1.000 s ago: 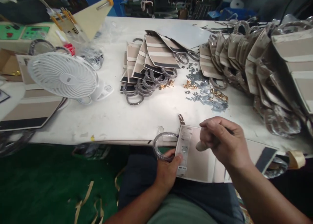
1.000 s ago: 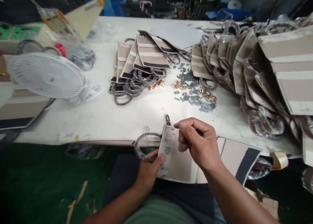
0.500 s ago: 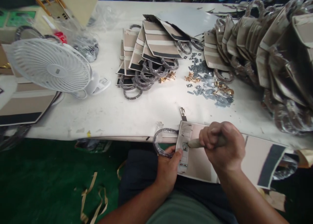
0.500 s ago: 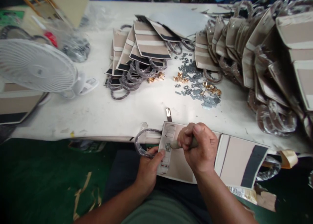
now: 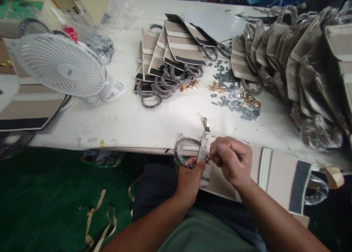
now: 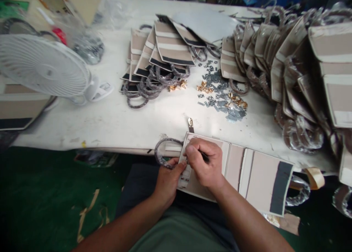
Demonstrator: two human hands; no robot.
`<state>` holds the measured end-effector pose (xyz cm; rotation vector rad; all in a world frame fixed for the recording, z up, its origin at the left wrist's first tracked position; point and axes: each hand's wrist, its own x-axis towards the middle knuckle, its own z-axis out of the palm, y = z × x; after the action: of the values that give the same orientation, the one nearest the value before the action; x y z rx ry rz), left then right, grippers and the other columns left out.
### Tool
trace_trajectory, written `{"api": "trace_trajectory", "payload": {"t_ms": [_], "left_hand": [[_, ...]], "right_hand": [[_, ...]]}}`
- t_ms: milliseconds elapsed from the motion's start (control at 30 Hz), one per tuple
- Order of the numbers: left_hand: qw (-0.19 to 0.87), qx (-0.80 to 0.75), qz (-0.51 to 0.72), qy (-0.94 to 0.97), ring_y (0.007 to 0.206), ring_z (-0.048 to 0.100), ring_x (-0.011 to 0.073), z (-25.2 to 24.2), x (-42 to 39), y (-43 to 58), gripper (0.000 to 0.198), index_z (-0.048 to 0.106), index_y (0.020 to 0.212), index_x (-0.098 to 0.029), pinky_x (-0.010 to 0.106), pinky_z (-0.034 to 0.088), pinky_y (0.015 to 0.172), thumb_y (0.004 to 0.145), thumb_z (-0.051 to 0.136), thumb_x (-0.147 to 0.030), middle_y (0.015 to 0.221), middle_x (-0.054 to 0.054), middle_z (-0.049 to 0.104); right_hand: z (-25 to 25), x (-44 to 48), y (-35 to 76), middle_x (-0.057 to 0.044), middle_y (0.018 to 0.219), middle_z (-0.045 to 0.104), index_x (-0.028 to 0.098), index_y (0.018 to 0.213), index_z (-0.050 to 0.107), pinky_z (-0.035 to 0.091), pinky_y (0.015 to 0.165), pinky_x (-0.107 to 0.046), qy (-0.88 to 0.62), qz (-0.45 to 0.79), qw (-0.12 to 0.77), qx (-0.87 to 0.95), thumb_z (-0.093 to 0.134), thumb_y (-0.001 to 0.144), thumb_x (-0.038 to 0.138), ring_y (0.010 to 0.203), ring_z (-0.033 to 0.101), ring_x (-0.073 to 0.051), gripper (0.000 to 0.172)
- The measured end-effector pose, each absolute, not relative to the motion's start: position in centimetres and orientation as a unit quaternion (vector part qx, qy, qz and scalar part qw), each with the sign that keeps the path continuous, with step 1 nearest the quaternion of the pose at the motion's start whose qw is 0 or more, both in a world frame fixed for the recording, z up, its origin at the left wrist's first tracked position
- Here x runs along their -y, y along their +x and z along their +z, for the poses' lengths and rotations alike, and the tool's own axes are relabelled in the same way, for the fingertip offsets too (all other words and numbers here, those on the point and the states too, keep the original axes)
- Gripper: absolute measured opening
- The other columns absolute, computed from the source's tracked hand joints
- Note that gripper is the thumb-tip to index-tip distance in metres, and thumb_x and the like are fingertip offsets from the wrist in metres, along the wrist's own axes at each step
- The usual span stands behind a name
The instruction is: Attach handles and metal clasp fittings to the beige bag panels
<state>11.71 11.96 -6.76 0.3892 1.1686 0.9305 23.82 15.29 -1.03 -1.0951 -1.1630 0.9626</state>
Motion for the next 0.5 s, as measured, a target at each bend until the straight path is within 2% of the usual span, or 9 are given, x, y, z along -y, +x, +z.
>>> {"api": "trace_trajectory", "payload": {"t_ms": [100,200,367,500], "left_hand": [[0.718,-0.523,0.423,0.178,0.059,0.061,0.0140,-6.8,-11.9,11.7,0.035,0.074,0.082,-0.012,0.024,0.049,0.055,0.072,0.087,-0.043,0.069,0.004,0.071],[0.717,-0.517,0.428,0.187,0.057,0.059,0.0127,-7.0,-11.8,11.7,0.031,0.073,0.080,-0.012,0.023,0.046,0.054,0.074,0.085,-0.041,0.066,0.003,0.068],[0.696,-0.515,0.453,0.212,0.059,0.055,0.0111,-7.4,-11.7,11.7,0.027,0.072,0.075,-0.012,0.022,0.043,0.055,0.075,0.083,-0.036,0.065,0.001,0.064],[0.701,-0.509,0.454,0.207,0.059,0.056,0.0123,-7.3,-11.7,11.7,0.031,0.072,0.072,-0.013,0.023,0.043,0.055,0.074,0.085,-0.041,0.064,0.002,0.064]], "right_hand": [[-0.1,-16.5,24.0,0.003,0.052,0.053,0.021,0.069,0.066,0.035,0.043,-0.027,-0.500,0.469,0.550,0.477,0.066,0.100,0.041,0.044,0.047,-0.013,0.036],[1.1,-17.6,23.3,0.003,0.050,0.052,0.020,0.067,0.065,0.035,0.043,-0.026,-0.504,0.477,0.522,0.497,0.067,0.099,0.044,0.043,0.046,-0.012,0.040],[2.2,-18.2,21.6,0.003,0.050,0.051,0.019,0.058,0.059,0.032,0.046,-0.024,-0.491,0.456,0.405,0.622,0.064,0.097,0.036,0.046,0.043,-0.009,0.043],[2.0,-18.0,22.0,0.003,0.052,0.050,0.019,0.056,0.054,0.032,0.047,-0.024,-0.480,0.451,0.371,0.655,0.062,0.097,0.034,0.048,0.043,-0.009,0.044]]}}
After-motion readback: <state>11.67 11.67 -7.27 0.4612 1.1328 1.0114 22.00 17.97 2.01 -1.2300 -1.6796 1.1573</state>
